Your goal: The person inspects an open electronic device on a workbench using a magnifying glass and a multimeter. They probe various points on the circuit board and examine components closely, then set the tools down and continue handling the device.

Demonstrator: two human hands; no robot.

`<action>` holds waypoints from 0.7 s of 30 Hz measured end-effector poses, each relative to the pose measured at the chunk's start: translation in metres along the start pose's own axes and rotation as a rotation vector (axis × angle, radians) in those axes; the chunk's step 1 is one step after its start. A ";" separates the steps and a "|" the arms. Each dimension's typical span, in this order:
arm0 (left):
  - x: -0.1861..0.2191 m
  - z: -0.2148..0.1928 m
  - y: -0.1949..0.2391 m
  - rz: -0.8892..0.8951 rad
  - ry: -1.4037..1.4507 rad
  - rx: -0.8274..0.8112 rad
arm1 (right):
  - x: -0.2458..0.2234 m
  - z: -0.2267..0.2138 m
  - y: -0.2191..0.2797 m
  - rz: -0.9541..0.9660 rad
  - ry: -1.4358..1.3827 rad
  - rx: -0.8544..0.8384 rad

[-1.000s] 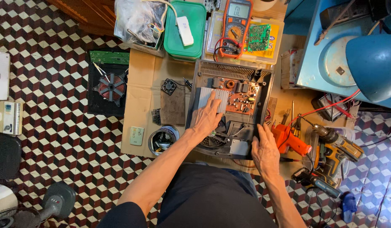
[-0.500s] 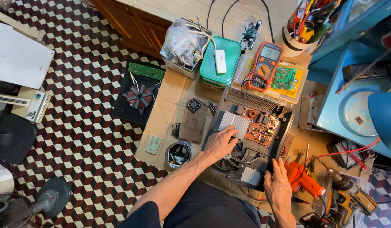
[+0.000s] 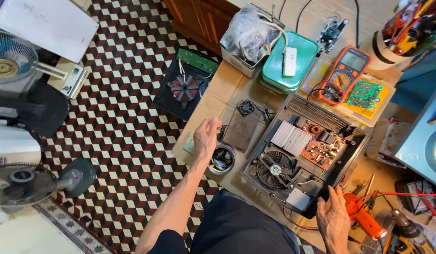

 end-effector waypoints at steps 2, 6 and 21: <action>-0.009 -0.013 0.005 -0.044 0.013 0.068 | 0.007 0.002 0.000 -0.018 0.018 -0.013; -0.023 -0.032 0.029 -0.075 0.132 0.117 | 0.018 0.007 0.002 -0.090 -0.029 0.000; -0.020 0.056 0.200 0.091 -0.343 -0.227 | 0.047 -0.019 0.023 -0.141 -0.285 0.014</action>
Point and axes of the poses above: each hand's wrist, its own y-axis away from the middle knuckle, its own z-axis out of the palm, x = y × z, the point moved 1 cm from there along -y, towards the middle knuckle, and after that the axes turned 10 degrees about -z, right-handed, at the moved point
